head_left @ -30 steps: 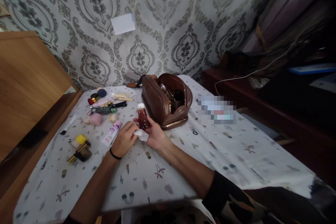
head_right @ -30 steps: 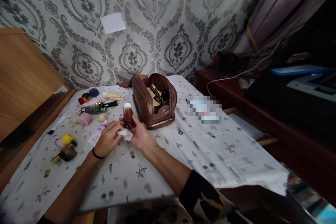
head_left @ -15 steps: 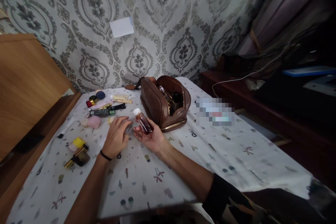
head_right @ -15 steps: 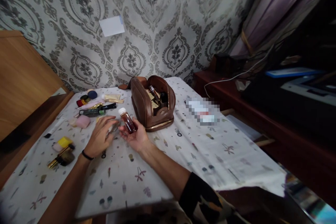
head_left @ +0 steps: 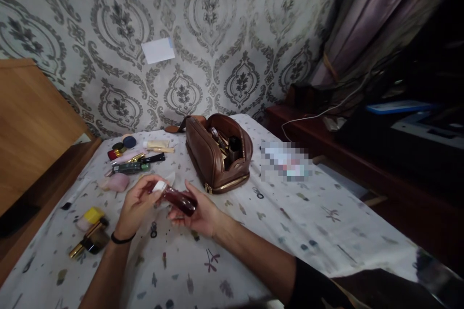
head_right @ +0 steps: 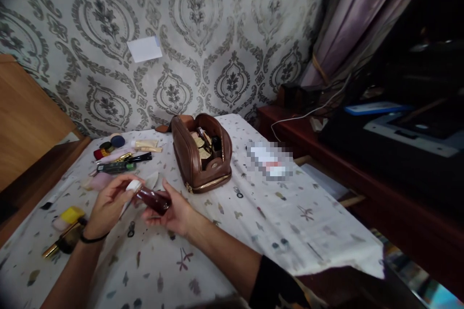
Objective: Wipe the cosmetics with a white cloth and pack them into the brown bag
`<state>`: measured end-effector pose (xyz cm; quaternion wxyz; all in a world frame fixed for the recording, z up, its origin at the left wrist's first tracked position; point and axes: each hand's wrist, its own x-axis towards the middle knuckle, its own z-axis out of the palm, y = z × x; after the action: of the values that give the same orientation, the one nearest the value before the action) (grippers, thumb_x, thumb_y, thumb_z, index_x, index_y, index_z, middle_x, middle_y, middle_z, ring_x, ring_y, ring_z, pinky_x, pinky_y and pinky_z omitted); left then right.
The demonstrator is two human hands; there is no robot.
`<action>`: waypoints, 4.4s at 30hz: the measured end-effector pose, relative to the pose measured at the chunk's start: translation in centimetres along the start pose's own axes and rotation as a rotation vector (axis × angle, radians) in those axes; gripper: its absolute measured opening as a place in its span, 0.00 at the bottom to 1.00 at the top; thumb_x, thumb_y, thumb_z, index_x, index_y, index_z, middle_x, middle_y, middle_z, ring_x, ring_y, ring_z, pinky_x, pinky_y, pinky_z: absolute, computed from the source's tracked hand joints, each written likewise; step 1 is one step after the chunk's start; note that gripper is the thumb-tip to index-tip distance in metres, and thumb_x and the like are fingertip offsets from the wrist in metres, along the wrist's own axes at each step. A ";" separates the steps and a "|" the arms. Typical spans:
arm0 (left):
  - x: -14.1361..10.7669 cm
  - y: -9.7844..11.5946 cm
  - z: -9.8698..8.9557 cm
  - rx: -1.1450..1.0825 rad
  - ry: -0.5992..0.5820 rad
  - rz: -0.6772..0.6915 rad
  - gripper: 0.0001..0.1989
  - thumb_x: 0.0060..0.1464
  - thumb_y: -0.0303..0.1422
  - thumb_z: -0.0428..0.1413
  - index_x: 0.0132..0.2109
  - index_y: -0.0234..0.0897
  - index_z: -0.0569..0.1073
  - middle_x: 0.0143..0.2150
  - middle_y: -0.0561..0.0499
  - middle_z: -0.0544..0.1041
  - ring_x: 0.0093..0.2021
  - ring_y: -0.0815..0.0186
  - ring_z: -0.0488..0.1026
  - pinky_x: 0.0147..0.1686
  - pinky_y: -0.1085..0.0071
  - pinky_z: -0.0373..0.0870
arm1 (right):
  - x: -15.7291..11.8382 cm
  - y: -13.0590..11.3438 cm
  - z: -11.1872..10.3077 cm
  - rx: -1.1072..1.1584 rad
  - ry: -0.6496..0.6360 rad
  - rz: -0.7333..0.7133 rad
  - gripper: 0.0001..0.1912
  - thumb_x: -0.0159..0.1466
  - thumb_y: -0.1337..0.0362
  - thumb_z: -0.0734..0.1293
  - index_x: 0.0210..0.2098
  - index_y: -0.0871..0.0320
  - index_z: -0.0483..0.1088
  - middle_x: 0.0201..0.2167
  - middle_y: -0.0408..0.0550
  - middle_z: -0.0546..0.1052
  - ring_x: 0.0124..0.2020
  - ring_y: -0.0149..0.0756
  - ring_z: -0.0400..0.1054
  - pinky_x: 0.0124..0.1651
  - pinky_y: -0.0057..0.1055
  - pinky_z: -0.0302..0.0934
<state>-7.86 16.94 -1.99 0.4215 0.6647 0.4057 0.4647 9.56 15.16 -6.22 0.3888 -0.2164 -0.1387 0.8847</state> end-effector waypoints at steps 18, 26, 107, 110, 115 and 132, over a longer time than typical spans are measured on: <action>1.5 6.9 4.3 0.028 -0.281 0.073 0.13 0.47 0.32 0.66 0.43 0.46 0.80 0.38 0.47 0.82 0.34 0.59 0.80 0.30 0.69 0.80 | -7.4 -3.3 0.0 -0.308 -0.103 0.048 0.37 0.68 0.37 0.43 0.38 0.58 0.69 0.22 0.49 0.77 0.25 0.38 0.72 0.27 0.28 0.60; 6.0 10.4 5.7 0.135 0.017 0.124 0.15 0.46 0.36 0.68 0.43 0.47 0.77 0.37 0.52 0.82 0.31 0.61 0.79 0.25 0.71 0.77 | -12.7 -10.7 -0.4 -1.912 0.440 -1.000 0.14 0.71 0.63 0.57 0.50 0.61 0.70 0.46 0.57 0.77 0.40 0.40 0.75 0.40 0.35 0.70; 12.4 7.7 15.3 0.980 -0.442 0.455 0.05 0.59 0.31 0.56 0.39 0.38 0.66 0.37 0.49 0.75 0.41 0.58 0.74 0.39 0.64 0.71 | -12.7 -8.9 -7.1 -1.862 0.362 -1.239 0.19 0.67 0.75 0.59 0.55 0.58 0.68 0.54 0.56 0.73 0.53 0.38 0.72 0.55 0.34 0.71; 9.9 7.3 13.8 0.800 -0.254 0.581 0.02 0.63 0.27 0.51 0.41 0.39 0.66 0.42 0.47 0.75 0.50 0.58 0.72 0.48 0.62 0.72 | -12.7 -8.8 -7.4 -1.864 0.384 -1.257 0.22 0.67 0.75 0.59 0.59 0.56 0.67 0.58 0.56 0.72 0.57 0.39 0.71 0.57 0.35 0.70; 3.2 5.3 11.0 0.772 -0.123 0.589 0.07 0.64 0.24 0.48 0.42 0.40 0.67 0.44 0.48 0.76 0.55 0.61 0.69 0.55 0.61 0.69 | -12.5 -8.6 -7.8 -1.841 0.434 -1.340 0.24 0.68 0.74 0.59 0.61 0.55 0.65 0.60 0.56 0.70 0.60 0.40 0.68 0.60 0.37 0.67; -6.5 -4.3 -0.3 1.009 0.082 0.272 0.10 0.64 0.28 0.46 0.49 0.37 0.68 0.51 0.41 0.71 0.55 0.55 0.67 0.56 0.52 0.68 | -10.9 -3.3 -4.4 -1.933 0.273 -1.401 0.19 0.66 0.76 0.60 0.54 0.57 0.68 0.56 0.59 0.71 0.51 0.41 0.73 0.46 0.34 0.73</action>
<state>-10.35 12.29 -7.78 -0.0312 0.8131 0.5052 0.2876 20.40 9.54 -5.70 0.4738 -0.3880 -0.7903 -0.0187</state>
